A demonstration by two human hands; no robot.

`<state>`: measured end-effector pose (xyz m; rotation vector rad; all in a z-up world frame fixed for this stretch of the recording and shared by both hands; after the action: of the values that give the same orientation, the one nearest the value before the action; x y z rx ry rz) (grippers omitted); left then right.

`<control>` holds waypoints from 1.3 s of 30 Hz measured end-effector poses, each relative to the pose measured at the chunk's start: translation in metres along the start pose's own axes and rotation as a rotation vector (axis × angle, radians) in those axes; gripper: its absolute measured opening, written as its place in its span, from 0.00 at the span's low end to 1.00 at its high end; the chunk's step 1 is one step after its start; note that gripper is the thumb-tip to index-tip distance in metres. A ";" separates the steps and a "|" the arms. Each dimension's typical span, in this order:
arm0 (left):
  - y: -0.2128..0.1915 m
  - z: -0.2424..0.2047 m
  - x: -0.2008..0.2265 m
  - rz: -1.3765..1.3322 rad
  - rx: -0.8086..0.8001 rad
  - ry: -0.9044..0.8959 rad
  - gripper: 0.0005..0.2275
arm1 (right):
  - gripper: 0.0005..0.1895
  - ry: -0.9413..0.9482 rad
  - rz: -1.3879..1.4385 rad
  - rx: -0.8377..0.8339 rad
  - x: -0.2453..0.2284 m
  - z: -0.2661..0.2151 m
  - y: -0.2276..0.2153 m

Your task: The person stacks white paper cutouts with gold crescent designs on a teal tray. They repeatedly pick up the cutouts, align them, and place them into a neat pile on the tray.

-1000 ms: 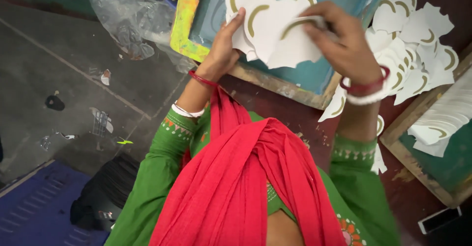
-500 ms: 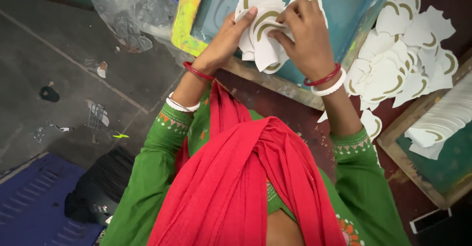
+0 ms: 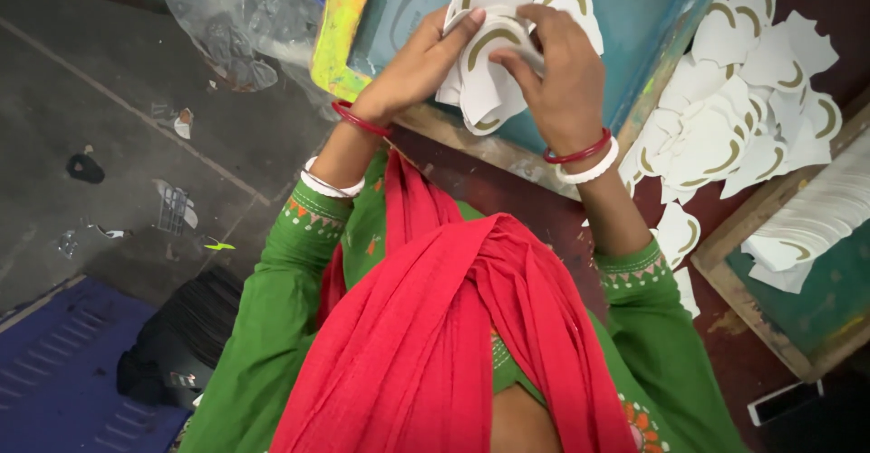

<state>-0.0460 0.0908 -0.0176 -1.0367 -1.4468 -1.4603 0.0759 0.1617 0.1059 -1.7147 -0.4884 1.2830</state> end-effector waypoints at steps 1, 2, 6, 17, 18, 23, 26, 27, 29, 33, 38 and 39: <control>-0.001 0.000 -0.002 -0.001 0.001 0.000 0.19 | 0.22 -0.001 0.000 -0.001 0.002 -0.003 0.004; -0.002 0.000 -0.007 -0.102 0.008 -0.012 0.19 | 0.18 -0.068 -0.123 0.048 -0.002 -0.006 0.006; -0.007 -0.002 -0.001 -0.326 0.057 -0.046 0.18 | 0.11 -0.411 -0.281 0.165 -0.021 -0.035 0.008; -0.039 0.002 -0.016 -0.268 0.164 -0.033 0.20 | 0.09 0.192 0.757 -0.388 0.034 -0.059 -0.002; -0.042 0.001 -0.021 -0.280 0.223 -0.016 0.20 | 0.09 0.234 0.991 -0.257 0.045 -0.063 0.004; -0.037 -0.008 -0.015 -0.451 0.293 0.088 0.17 | 0.10 0.236 1.200 -0.058 0.056 -0.070 0.007; -0.034 -0.013 0.000 -0.339 0.210 0.106 0.17 | 0.08 0.237 0.917 -0.144 0.061 -0.077 -0.021; -0.031 -0.016 0.011 -0.157 0.141 0.142 0.19 | 0.08 0.256 0.747 -0.234 0.062 -0.079 -0.029; -0.039 -0.011 0.010 -0.097 0.113 0.107 0.19 | 0.09 0.098 0.321 -0.296 0.035 -0.063 -0.055; -0.045 0.009 0.025 0.244 -0.029 -0.143 0.20 | 0.10 -0.383 -0.681 -0.372 -0.052 -0.038 -0.062; -0.038 0.046 0.018 0.600 -0.278 -0.357 0.21 | 0.06 -0.746 -0.887 -0.451 -0.086 -0.022 0.001; -0.035 0.055 0.009 0.601 -0.324 -0.332 0.23 | 0.07 -0.853 -0.911 -0.474 -0.094 -0.020 0.009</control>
<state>-0.0815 0.1466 -0.0209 -1.8009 -0.9828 -1.1245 0.0561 0.0784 0.1498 -0.9256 -1.9298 1.1618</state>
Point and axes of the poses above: each hand's wrist, its own z-axis towards the middle knuckle, its own y-axis out of the palm, x = y × z, the point moved 7 cm from there along z, towards the middle knuckle, and after that the axes turned 15 degrees about -x, right-handed, at the moved point
